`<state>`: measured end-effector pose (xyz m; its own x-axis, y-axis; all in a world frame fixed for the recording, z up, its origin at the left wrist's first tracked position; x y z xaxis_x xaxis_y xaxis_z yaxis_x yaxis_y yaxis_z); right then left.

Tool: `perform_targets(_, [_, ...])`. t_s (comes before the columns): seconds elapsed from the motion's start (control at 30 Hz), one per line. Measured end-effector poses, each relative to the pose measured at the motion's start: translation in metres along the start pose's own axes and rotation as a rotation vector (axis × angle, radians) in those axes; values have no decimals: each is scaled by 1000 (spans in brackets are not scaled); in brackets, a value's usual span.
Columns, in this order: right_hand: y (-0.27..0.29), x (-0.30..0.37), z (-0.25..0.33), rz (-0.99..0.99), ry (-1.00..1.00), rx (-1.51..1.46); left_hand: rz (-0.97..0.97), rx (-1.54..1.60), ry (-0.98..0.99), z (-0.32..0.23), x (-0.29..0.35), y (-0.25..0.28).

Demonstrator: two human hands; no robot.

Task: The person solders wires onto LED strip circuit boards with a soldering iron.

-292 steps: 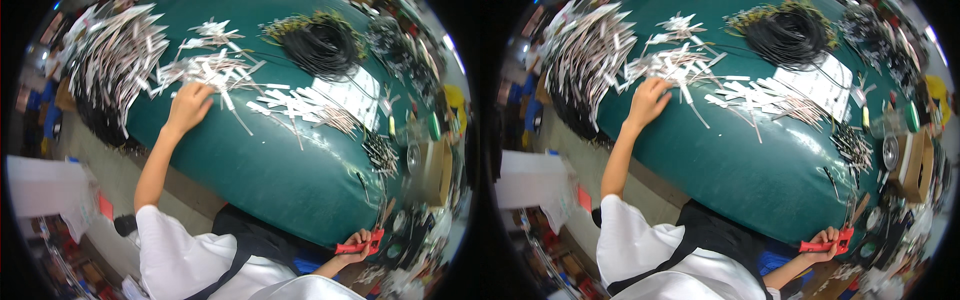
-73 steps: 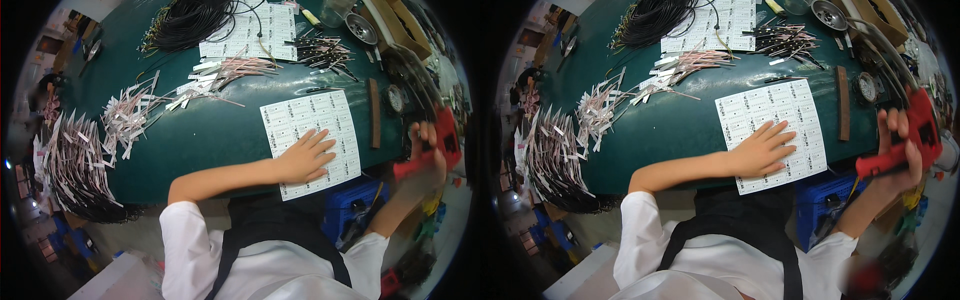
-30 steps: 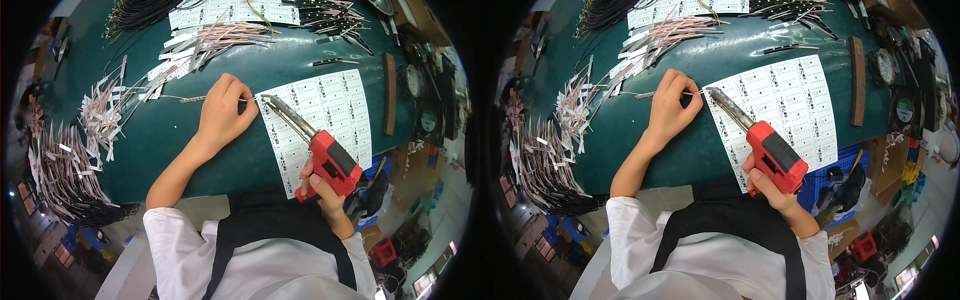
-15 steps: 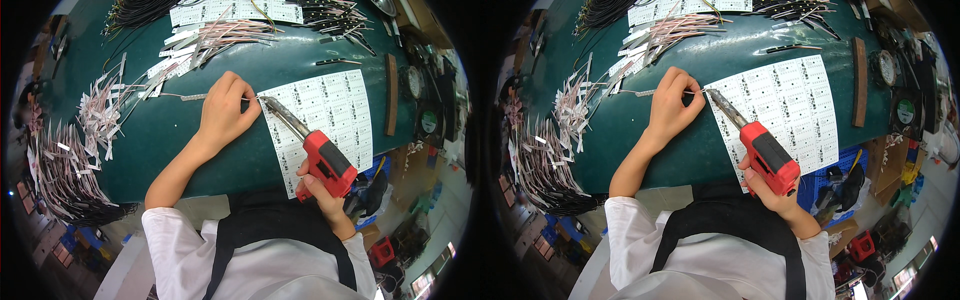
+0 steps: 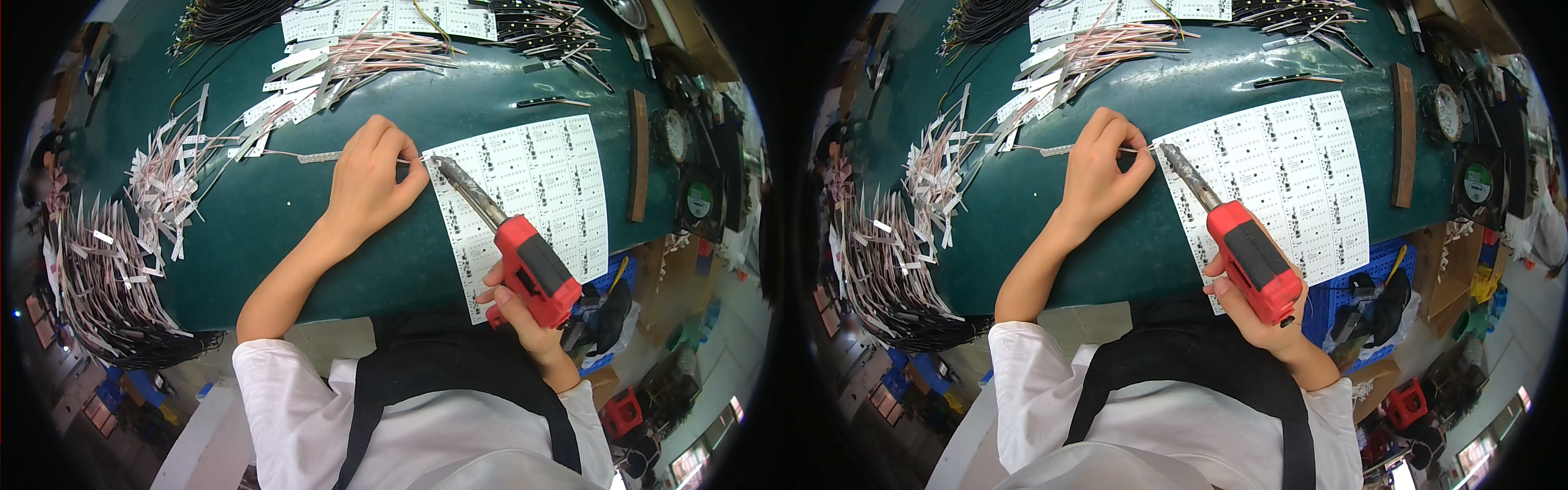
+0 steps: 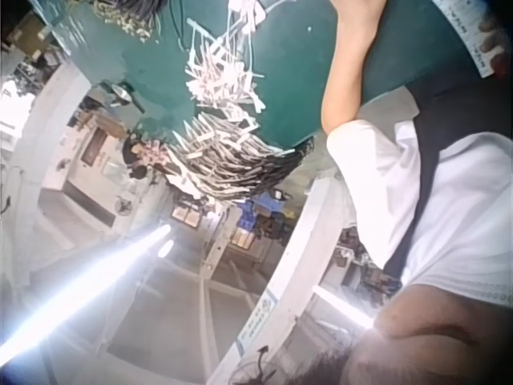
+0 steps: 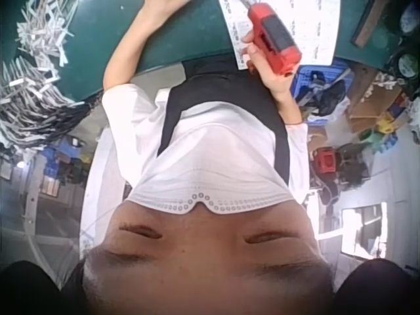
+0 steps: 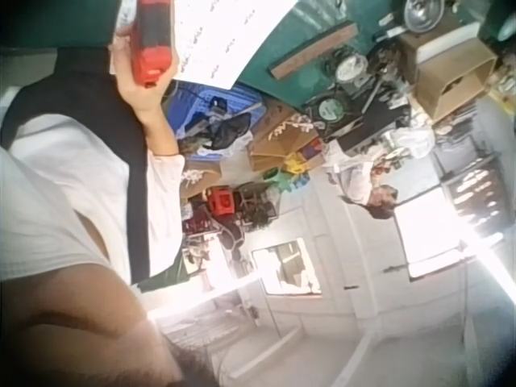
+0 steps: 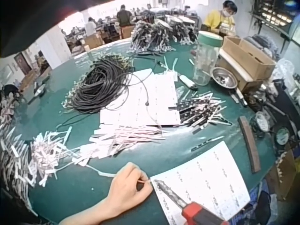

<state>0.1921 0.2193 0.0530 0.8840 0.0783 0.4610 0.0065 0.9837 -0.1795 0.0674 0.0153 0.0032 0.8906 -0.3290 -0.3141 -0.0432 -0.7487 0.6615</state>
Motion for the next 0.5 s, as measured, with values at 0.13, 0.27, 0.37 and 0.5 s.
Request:
perform_targets(0.13, [-1, 0, 9, -1, -51, 29, -10, 8, -4, 1, 0, 0])
perform_targets(0.27, [-1, -2, 8, 18, -28, 26, -9, 11, -1, 2, 0, -1])
perform_targets(0.37, [-1, -4, 7, 26, -44, 48, -3, 28, 4, 2, -1, 0])
perform_targets(0.5, [-1, -5, 6, 38, -50, 34, 2, 45, 19, 3, -2, 0])
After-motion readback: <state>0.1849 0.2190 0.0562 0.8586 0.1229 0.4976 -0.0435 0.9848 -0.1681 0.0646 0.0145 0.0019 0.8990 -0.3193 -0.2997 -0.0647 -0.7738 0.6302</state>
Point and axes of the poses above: each hand's wrist, its own x-axis away from the middle knuckle, its own y-axis out of the back of the hand, z = x × y, the point moved 3 cm from there along -x, towards the middle knuckle, and after that the axes turned 5 degrees about -y, right-handed, at the moved point
